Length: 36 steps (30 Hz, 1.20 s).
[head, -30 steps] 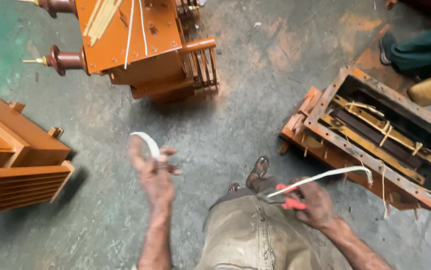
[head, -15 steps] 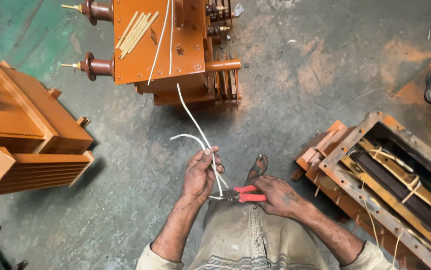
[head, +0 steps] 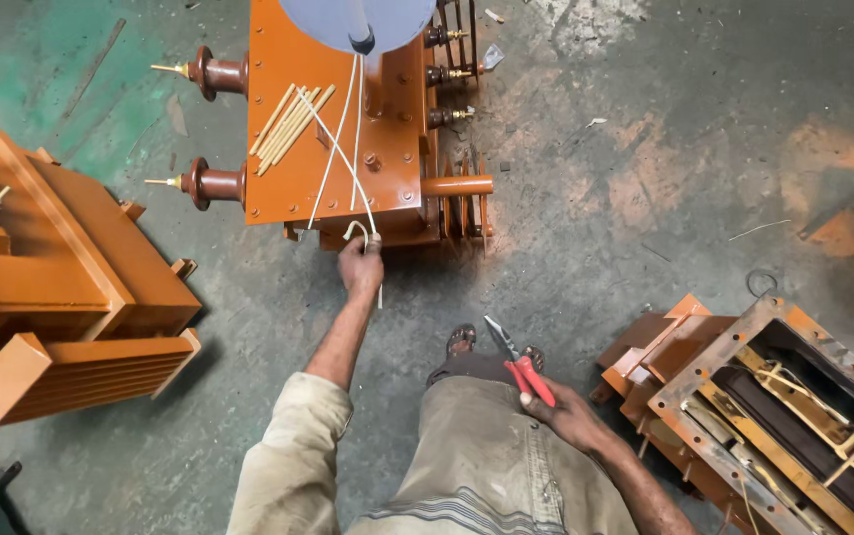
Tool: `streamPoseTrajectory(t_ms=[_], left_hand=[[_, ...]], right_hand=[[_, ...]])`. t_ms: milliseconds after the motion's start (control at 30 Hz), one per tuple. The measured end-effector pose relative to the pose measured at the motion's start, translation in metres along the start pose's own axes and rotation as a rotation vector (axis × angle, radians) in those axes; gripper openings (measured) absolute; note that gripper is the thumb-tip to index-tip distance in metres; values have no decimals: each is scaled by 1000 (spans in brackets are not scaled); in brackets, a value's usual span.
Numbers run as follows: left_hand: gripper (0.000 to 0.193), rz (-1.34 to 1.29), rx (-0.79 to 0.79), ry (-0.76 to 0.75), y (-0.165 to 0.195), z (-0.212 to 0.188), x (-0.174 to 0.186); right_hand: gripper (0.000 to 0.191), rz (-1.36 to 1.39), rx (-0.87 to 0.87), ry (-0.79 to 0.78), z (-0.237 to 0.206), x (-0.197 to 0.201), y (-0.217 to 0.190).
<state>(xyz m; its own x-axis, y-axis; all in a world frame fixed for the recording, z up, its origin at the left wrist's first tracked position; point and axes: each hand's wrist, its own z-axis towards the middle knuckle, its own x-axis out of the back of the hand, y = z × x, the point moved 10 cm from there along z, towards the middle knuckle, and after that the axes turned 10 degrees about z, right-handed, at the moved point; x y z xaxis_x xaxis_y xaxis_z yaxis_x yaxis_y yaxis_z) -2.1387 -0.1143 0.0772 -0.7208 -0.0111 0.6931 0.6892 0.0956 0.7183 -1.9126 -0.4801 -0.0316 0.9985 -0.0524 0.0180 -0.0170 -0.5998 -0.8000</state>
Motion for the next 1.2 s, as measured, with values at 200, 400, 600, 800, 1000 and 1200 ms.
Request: streamPoseTrajectory(t_ms=[200,400,600,800,1000,1200], left_hand=[[31,97,101,-6,12,79,-11],[34,-85,-58,159,0,88,8],[38,-387,227,-368,-64,16,-17],[38,-243,34,-437,-85,-18,-2],[32,-202,30,-565,-92,-18,-48],[19,-137,-401,-715,-30,-39,-100]], right_hand=[[58,12,-102,185,51,-11,-22],[80,-227,263,339,171,-38,-159],[82,-526,245,481,255,-55,-266],[84,-624,350,376,293,-84,-302],[59,-260,748,329,220,-83,-306],[55,-231,860,449,120,-47,-292]])
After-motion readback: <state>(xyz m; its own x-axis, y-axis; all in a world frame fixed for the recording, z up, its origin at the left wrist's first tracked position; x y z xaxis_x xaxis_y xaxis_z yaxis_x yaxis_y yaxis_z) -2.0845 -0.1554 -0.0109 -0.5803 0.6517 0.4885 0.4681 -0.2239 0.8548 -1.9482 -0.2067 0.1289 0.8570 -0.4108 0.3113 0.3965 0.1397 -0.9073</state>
